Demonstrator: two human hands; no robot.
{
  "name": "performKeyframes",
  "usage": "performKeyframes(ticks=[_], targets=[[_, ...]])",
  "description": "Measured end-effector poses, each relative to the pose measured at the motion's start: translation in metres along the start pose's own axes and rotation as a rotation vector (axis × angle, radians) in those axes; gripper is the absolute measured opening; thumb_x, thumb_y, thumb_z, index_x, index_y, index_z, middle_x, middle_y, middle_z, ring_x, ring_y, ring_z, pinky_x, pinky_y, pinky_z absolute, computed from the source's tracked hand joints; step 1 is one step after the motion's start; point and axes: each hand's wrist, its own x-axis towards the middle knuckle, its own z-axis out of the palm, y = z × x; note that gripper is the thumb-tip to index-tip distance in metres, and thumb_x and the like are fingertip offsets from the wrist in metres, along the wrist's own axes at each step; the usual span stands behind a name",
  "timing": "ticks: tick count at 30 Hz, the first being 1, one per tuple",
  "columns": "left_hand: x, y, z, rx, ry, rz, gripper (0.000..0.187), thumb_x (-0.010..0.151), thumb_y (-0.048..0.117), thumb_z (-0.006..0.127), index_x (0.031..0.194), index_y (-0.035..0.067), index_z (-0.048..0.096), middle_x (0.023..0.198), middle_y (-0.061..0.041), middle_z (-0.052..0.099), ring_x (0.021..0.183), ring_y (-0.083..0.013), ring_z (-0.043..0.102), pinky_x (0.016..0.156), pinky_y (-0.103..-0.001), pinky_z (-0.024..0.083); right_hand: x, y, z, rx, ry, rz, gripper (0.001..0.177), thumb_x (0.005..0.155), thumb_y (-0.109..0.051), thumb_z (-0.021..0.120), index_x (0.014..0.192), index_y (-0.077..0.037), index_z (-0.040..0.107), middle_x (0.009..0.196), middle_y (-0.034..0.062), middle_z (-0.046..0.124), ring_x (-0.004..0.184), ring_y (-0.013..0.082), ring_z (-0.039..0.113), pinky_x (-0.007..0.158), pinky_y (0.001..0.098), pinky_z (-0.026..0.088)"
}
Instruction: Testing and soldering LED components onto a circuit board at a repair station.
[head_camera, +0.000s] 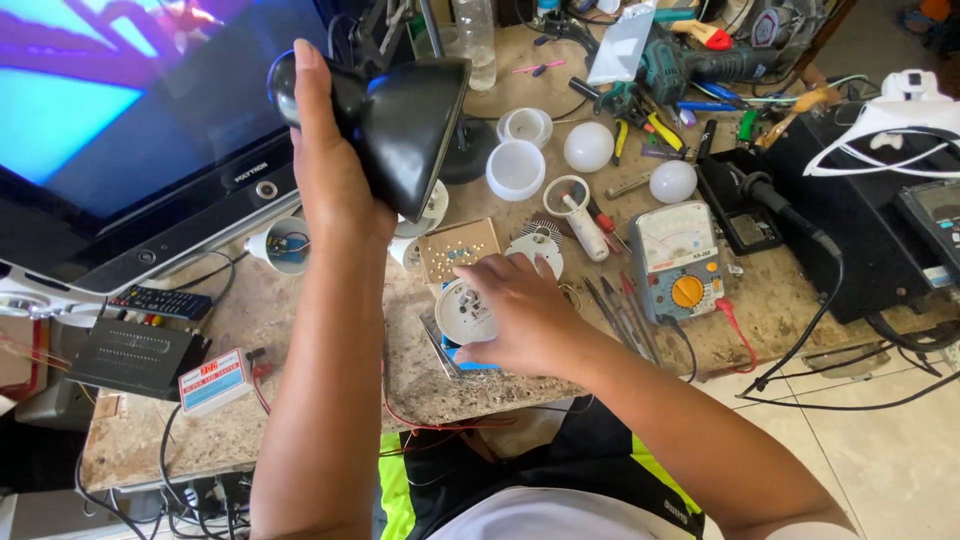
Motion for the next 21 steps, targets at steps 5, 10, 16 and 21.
performKeyframes(ticks=[5,10,16,21], targets=[[0.001,-0.005,-0.001,-0.044,0.018,-0.048,0.077,0.055,0.049,0.073,0.12,0.008,0.063,0.091,-0.012,0.073,0.076,-0.0269,0.073,0.077,-0.041,0.066,-0.016,0.012,-0.027,0.233,-0.029,-0.124,0.104,0.073,-0.05,0.088,0.156,-0.015,0.036,0.15,0.0107,0.049,0.137,0.0309,0.043,0.115,0.0536,0.032],[0.034,-0.006,-0.022,-0.121,-0.112,-0.059,0.066,0.058,0.052,0.076,0.108,0.011,0.064,0.09,-0.012,0.073,0.08,-0.0298,0.074,0.08,-0.046,0.065,-0.055,0.037,-0.076,0.541,0.086,-0.124,0.09,0.077,-0.023,0.084,0.153,-0.021,0.036,0.151,0.013,0.045,0.135,0.0314,0.049,0.111,0.0506,0.045],[0.041,0.004,-0.029,-0.054,-0.159,-0.07,0.076,0.053,0.053,0.075,0.112,0.007,0.069,0.103,-0.016,0.077,0.1,-0.0329,0.076,0.094,-0.051,0.065,-0.038,0.065,-0.085,0.881,0.446,-0.327,0.09,0.083,-0.013,0.082,0.157,-0.016,0.03,0.147,0.0173,0.044,0.144,0.0323,0.046,0.122,0.048,0.045],[0.05,-0.004,-0.032,-0.018,-0.224,0.016,0.069,0.058,0.05,0.077,0.11,0.004,0.073,0.107,-0.018,0.079,0.107,-0.0328,0.077,0.101,-0.049,0.065,0.014,0.054,-0.065,0.744,0.687,-0.525,0.091,0.086,-0.015,0.093,0.155,-0.021,0.034,0.152,0.018,0.041,0.143,0.0352,0.047,0.121,0.0513,0.062]])
